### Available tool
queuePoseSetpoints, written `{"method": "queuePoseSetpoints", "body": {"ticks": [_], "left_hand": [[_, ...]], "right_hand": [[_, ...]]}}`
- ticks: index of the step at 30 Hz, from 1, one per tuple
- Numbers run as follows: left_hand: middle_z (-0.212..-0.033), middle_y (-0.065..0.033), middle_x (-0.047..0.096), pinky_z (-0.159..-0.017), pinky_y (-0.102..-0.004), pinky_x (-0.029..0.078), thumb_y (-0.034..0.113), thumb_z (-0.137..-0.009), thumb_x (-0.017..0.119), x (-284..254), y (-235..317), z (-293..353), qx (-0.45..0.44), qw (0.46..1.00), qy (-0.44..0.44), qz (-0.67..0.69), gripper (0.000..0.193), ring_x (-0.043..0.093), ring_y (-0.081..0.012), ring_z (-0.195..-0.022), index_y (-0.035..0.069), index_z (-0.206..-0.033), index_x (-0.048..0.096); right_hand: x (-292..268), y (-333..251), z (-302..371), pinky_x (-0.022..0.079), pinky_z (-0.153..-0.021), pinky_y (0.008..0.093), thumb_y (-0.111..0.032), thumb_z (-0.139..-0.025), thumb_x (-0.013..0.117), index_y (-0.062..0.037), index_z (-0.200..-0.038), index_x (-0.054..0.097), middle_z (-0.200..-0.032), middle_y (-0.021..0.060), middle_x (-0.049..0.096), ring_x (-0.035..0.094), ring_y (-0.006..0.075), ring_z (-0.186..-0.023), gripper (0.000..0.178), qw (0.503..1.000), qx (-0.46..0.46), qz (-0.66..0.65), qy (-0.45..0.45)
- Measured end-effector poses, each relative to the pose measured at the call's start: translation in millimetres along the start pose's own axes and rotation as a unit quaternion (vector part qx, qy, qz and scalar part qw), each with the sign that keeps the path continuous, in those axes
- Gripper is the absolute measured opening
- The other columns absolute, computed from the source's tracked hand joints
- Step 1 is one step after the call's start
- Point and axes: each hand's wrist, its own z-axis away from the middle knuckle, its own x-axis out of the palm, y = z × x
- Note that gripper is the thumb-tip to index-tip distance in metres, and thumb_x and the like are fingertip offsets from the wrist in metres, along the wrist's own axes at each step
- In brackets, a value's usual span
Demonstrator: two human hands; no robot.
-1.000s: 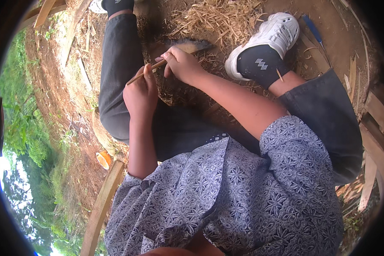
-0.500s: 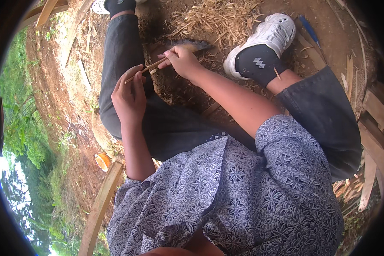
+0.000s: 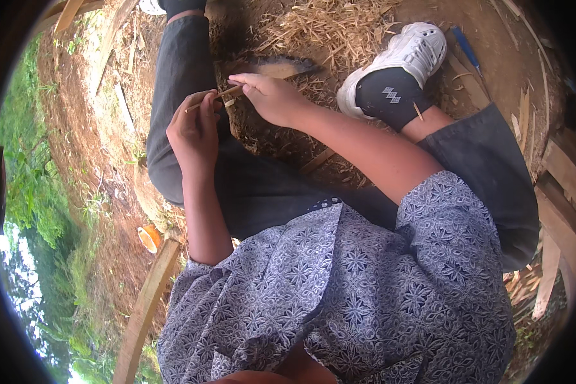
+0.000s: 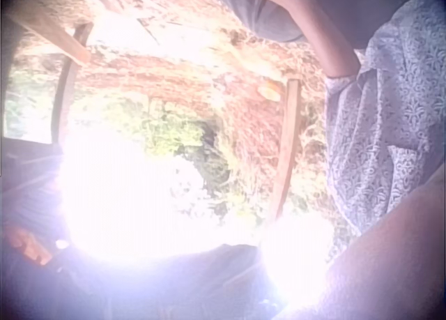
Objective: The person sits on the ground and uses a knife to sharpen a thin wooden stick. They hold the stick with both hands and repeatedly scrape the blade along its length to create a pointed tip. The person rotates the stick frequently to ensure even sharpening.
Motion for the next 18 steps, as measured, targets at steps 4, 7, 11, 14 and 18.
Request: {"method": "queuePoseSetpoints", "body": {"ticks": [4,7,11,14,18], "left_hand": [[-0.087,-0.0088,0.074,-0.066,-0.0274,0.056,0.006,-0.102,0.062,-0.3,-3.2,1.9,0.012,1.000,0.006,0.003,0.013,0.071,-0.0134,-0.073,-0.003,-0.102,0.073],[-0.085,-0.0085,0.074,-0.066,-0.0272,0.057,0.006,-0.103,0.062,2.1,3.0,-1.8,0.008,1.000,0.004,-0.015,0.013,0.072,-0.0137,-0.073,-0.002,-0.102,0.073],[-0.085,-0.0099,0.075,-0.069,-0.0273,0.058,0.005,-0.103,0.061,1.3,0.9,0.2,-0.013,1.000,0.008,0.004,0.013,0.074,-0.0149,-0.076,-0.002,-0.103,0.072],[-0.086,-0.0111,0.075,-0.071,-0.0276,0.059,0.005,-0.104,0.060,3.5,8.3,-2.7,-0.031,0.998,-0.004,0.048,0.014,0.076,-0.0160,-0.079,-0.003,-0.103,0.071],[-0.082,-0.0111,0.075,-0.070,-0.0287,0.058,0.003,-0.102,0.062,6.7,0.2,2.4,-0.046,0.997,0.017,0.054,0.009,0.076,-0.0174,-0.077,-0.002,-0.100,0.069]], "right_hand": [[3.4,-30.8,13.8,0.039,-0.118,0.0365,-0.018,-0.111,0.042,-0.0024,-0.148,0.054,-0.148,0.0146,0.059,0.053,0.0256,-0.140,0.041,0.999,-0.034,-0.032,-0.019],[-9.1,15.7,1.3,0.043,-0.113,0.0370,-0.019,-0.110,0.042,-0.0093,-0.149,0.055,-0.140,0.0175,0.064,0.059,0.0306,-0.133,0.042,0.990,0.115,0.075,0.014],[16.3,-39.3,16.6,0.048,-0.105,0.0355,-0.013,-0.108,0.046,-0.0088,-0.151,0.053,-0.138,0.0191,0.065,0.063,0.0267,-0.126,0.043,0.996,-0.056,-0.065,0.038],[-7.1,20.5,0.0,0.044,-0.112,0.0370,-0.012,-0.109,0.044,-0.0062,-0.151,0.051,-0.138,0.0202,0.065,0.061,0.0271,-0.131,0.044,0.996,0.084,0.000,0.012],[12.8,-34.9,10.4,0.044,-0.111,0.0396,-0.012,-0.109,0.045,-0.0036,-0.150,0.052,-0.139,0.0182,0.064,0.059,0.0254,-0.131,0.042,0.994,0.001,-0.109,-0.022]]}}
